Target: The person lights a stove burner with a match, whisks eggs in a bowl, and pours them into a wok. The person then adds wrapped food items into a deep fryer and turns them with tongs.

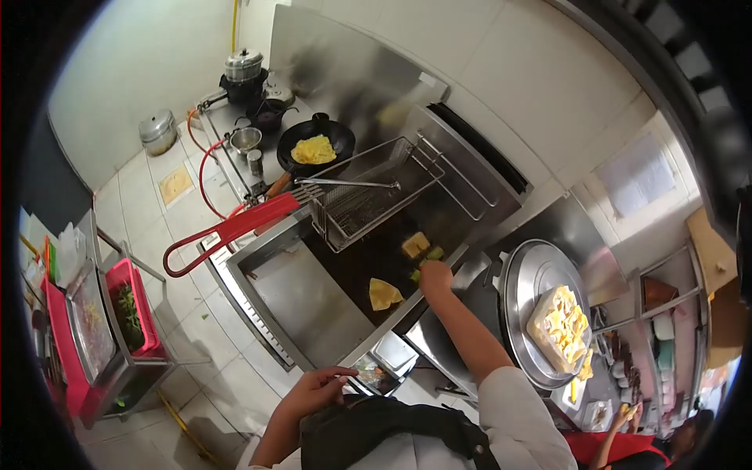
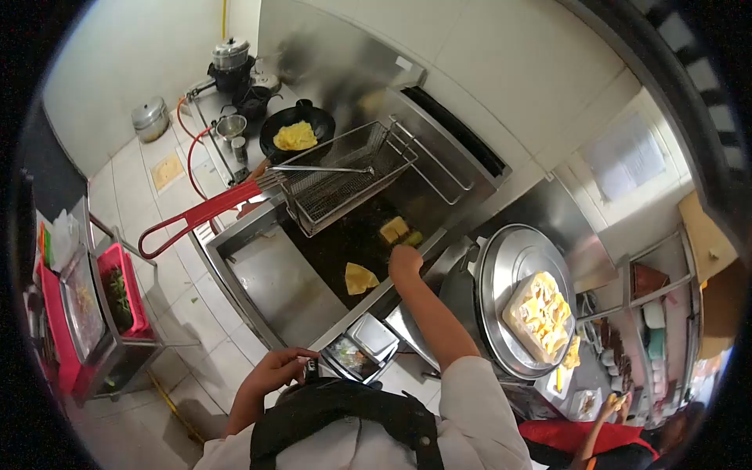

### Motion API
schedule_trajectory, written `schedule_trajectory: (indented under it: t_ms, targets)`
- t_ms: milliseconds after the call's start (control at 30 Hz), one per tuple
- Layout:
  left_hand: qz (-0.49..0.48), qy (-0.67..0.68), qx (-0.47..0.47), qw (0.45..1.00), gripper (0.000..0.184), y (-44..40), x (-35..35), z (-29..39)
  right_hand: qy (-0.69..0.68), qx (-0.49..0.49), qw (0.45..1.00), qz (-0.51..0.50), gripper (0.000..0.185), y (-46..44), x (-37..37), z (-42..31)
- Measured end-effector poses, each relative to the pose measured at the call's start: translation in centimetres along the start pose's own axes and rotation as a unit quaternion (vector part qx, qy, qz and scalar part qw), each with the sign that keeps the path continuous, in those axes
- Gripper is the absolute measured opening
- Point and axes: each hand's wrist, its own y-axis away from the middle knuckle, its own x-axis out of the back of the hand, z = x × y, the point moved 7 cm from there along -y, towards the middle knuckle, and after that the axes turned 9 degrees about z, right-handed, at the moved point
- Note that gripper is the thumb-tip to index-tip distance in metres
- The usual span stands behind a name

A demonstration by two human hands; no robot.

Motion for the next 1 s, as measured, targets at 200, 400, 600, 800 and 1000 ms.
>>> schedule_trajectory:
  t_ms: [200,400,600,800,1000]
  targets:
    - [0.016,0.019,0.033,0.999,0.03,0.6,3.4,0.1,-0.034,-0.037,0.997,0.049,0.02,-1.1,5.8,1.4]
    - [-0.008,0.016,-0.015,1.0,0.032,-1.2,3.9,0.6,-0.028,-0.056,0.995,-0.075,0.02,-5.4,3.6,1.6]
    - [0.003,0.015,-0.017,1.0,0.033,-0.9,5.0,0.6,-0.008,-0.058,0.982,-0.18,0.025,-8.0,-1.5,0.0]
    - [0.048,0.052,-0.033,0.997,0.033,0.4,7.7,-0.3,-0.071,-0.168,0.97,-0.163,0.031,-7.8,-4.2,0.9]
    - [0.052,0.055,-0.028,0.997,0.032,0.9,8.2,0.5,-0.024,-0.091,0.982,-0.164,0.03,-5.5,2.6,0.4]
